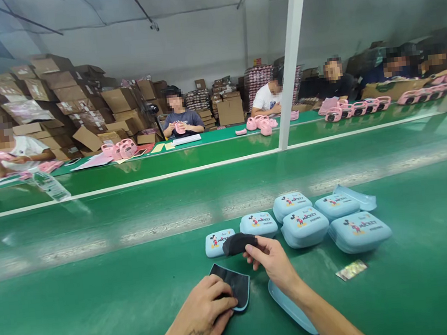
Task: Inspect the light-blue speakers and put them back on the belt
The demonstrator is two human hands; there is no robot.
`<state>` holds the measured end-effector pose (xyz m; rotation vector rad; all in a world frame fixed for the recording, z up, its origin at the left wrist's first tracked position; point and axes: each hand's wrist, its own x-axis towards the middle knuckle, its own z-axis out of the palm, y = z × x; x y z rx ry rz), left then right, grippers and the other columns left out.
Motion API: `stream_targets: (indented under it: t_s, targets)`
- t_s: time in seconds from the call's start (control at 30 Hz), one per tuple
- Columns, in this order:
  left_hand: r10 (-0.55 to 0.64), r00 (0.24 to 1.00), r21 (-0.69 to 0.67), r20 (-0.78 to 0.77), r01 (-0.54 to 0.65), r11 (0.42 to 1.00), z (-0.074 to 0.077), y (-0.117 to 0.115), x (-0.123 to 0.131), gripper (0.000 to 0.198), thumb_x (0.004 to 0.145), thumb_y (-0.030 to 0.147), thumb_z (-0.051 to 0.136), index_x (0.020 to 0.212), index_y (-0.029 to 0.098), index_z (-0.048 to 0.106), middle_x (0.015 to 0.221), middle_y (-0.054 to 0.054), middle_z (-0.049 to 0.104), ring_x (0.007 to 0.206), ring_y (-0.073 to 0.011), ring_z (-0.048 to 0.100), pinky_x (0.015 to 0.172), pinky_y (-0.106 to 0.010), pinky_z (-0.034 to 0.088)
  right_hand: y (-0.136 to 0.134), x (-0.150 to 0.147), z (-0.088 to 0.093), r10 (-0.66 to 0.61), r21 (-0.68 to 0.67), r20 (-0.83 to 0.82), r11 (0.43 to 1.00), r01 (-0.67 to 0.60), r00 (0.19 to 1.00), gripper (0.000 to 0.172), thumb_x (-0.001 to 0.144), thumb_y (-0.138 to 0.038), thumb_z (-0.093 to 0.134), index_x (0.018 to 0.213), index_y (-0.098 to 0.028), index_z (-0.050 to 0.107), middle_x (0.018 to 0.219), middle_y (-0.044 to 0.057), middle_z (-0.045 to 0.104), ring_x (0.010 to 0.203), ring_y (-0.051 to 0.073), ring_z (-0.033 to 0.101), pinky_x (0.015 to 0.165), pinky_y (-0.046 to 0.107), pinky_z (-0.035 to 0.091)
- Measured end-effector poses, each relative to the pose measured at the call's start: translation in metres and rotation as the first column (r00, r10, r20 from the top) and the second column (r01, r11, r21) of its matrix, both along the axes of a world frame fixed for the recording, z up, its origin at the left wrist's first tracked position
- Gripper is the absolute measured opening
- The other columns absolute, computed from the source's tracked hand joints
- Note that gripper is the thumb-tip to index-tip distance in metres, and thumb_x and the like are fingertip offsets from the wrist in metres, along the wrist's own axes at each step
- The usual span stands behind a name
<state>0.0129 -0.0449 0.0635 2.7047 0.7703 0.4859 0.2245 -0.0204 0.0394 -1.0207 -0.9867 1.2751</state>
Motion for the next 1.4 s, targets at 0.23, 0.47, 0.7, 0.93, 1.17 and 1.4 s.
stream_targets:
  t_s: [0.23, 0.47, 0.7, 0.93, 1.17, 1.4]
  targets:
    - [0.012, 1.000, 0.000, 0.013, -0.012, 1.000, 0.003, 0.002, -0.007, 0.028, 0.085, 0.010, 0.063, 0.109, 0.023, 0.068, 0.102, -0.006, 0.072, 0.097, -0.0240, 0.061, 0.084, -0.037, 0.056, 0.000, 0.001, 0.000, -0.008, -0.004, 0.002, 1.000, 0.008, 1.000, 0.040, 0.070, -0.054, 0.077, 0.074, -0.015, 0.074, 0.064, 0.005, 0.068, 0.056, 0.015, 0.057, 0.044, 0.022, 0.045]
    - [0.124, 0.962, 0.242, 0.242, -0.184, 0.953, 0.014, 0.018, -0.027, 0.020, 0.090, 0.006, 0.052, 0.098, 0.020, 0.064, 0.085, -0.005, 0.069, 0.082, -0.0191, 0.059, 0.075, -0.033, 0.054, -0.001, 0.002, 0.003, -0.001, 0.001, -0.005, 1.000, 0.001, 1.000, 0.038, 0.071, -0.052, 0.077, 0.076, -0.015, 0.075, 0.064, 0.005, 0.068, 0.057, 0.015, 0.058, 0.045, 0.022, 0.045]
    - [0.135, 0.970, 0.278, 0.201, -0.189, 0.942, 0.010, 0.023, -0.029, 0.027, 0.090, 0.002, 0.047, 0.096, 0.020, 0.067, 0.089, -0.006, 0.071, 0.087, -0.0198, 0.060, 0.076, -0.032, 0.055, -0.001, 0.002, 0.004, -0.008, 0.007, -0.020, 1.000, 0.008, 1.000, 0.036, 0.072, -0.050, 0.077, 0.074, -0.014, 0.075, 0.065, 0.005, 0.068, 0.057, 0.015, 0.058, 0.045, 0.022, 0.045]
    - [0.050, 0.999, 0.096, 0.019, -0.051, 0.994, 0.003, 0.017, -0.023, 0.042, 0.074, -0.004, 0.043, 0.093, 0.022, 0.070, 0.091, -0.004, 0.074, 0.101, -0.0258, 0.061, 0.086, -0.040, 0.057, 0.000, 0.002, 0.006, -0.004, -0.001, -0.023, 1.000, 0.004, 1.000, 0.036, 0.070, -0.050, 0.078, 0.073, -0.014, 0.074, 0.064, 0.005, 0.068, 0.056, 0.014, 0.058, 0.044, 0.021, 0.045]
    - [0.044, 0.998, 0.076, 0.051, -0.048, 0.996, 0.004, 0.013, -0.023, 0.044, 0.072, -0.004, 0.043, 0.100, 0.020, 0.066, 0.100, -0.006, 0.073, 0.103, -0.0268, 0.059, 0.088, -0.043, 0.056, 0.001, 0.002, 0.003, -0.003, -0.008, -0.016, 1.000, 0.002, 1.000, 0.037, 0.070, -0.050, 0.079, 0.071, -0.014, 0.074, 0.063, 0.005, 0.068, 0.055, 0.013, 0.057, 0.044, 0.021, 0.045]
    - [0.000, 0.999, 0.040, -0.038, 0.001, 0.999, 0.010, 0.008, -0.014, 0.025, 0.087, 0.008, 0.052, 0.101, 0.022, 0.067, 0.099, -0.006, 0.073, 0.092, -0.0249, 0.061, 0.082, -0.041, 0.054, 0.001, 0.003, 0.000, -0.003, -0.005, -0.010, 1.000, 0.003, 1.000, 0.037, 0.070, -0.052, 0.078, 0.072, -0.014, 0.074, 0.064, 0.005, 0.068, 0.055, 0.013, 0.057, 0.044, 0.021, 0.045]
